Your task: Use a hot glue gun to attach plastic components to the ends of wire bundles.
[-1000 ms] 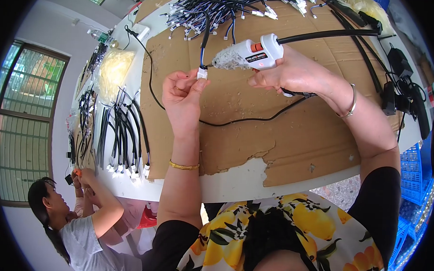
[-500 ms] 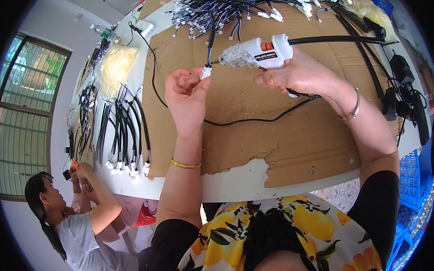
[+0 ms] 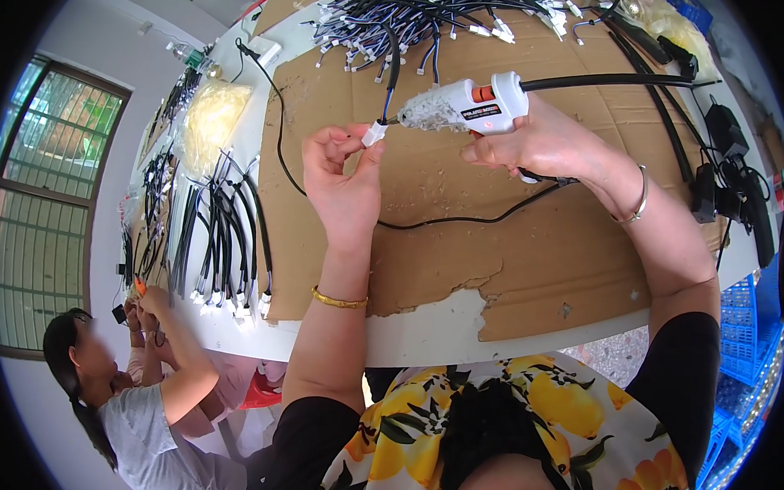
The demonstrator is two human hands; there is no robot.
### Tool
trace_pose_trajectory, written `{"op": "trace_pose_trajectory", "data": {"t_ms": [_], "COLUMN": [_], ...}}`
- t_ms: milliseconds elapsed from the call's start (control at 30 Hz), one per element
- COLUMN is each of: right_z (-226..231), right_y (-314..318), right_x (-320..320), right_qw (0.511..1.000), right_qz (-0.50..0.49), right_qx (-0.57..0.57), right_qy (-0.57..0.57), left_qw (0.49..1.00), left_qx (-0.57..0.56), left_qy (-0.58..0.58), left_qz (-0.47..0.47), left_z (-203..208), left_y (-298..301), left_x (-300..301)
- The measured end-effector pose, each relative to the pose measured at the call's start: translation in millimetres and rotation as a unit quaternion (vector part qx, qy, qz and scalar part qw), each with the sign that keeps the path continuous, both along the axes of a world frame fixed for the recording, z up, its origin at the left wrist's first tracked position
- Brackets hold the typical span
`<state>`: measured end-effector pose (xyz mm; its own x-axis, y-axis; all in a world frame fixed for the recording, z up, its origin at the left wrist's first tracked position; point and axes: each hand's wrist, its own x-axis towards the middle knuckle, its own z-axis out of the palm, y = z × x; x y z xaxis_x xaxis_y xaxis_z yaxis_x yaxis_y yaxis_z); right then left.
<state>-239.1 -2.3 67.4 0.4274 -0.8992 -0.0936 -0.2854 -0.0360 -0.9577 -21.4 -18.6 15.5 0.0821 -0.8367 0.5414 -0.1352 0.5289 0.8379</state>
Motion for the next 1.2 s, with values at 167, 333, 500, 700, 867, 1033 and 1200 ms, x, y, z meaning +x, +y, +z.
{"op": "trace_pose_trajectory", "data": {"t_ms": [167,333,500,700,867,1033,1200], "right_z": [1.7,3.0,7.4,4.6,7.5,16.1,16.2], "right_y": [2.4,3.6,6.7,5.4,9.1,12.9,12.4], "right_x": [2.8,2.9,2.9,0.1,1.2,1.6,-0.1], "right_qw": [0.999,0.999,0.999,0.999,1.0,1.0,0.999], "right_qz": [0.005,0.007,0.0,0.021,-0.001,-0.006,-0.002], "right_qx": [0.003,0.0,0.002,0.0,-0.024,0.003,-0.001], "right_qy": [-0.04,-0.052,-0.054,-0.039,0.001,0.03,0.035], "left_qw": [1.0,0.999,0.998,0.999,0.999,0.996,0.995], "left_qx": [-0.007,-0.036,-0.042,-0.035,0.003,0.03,0.037], "left_qy": [-0.014,-0.033,-0.035,-0.026,0.027,0.063,0.08], "left_qz": [0.004,0.024,0.023,0.011,-0.022,-0.048,-0.051], "left_z": [0.6,1.5,2.6,0.3,-0.6,0.7,0.0], "left_y": [0.2,1.3,1.8,-0.8,-1.5,-0.1,-1.0], "left_x": [0.7,-0.7,-1.0,-0.4,1.5,1.2,0.8]}}
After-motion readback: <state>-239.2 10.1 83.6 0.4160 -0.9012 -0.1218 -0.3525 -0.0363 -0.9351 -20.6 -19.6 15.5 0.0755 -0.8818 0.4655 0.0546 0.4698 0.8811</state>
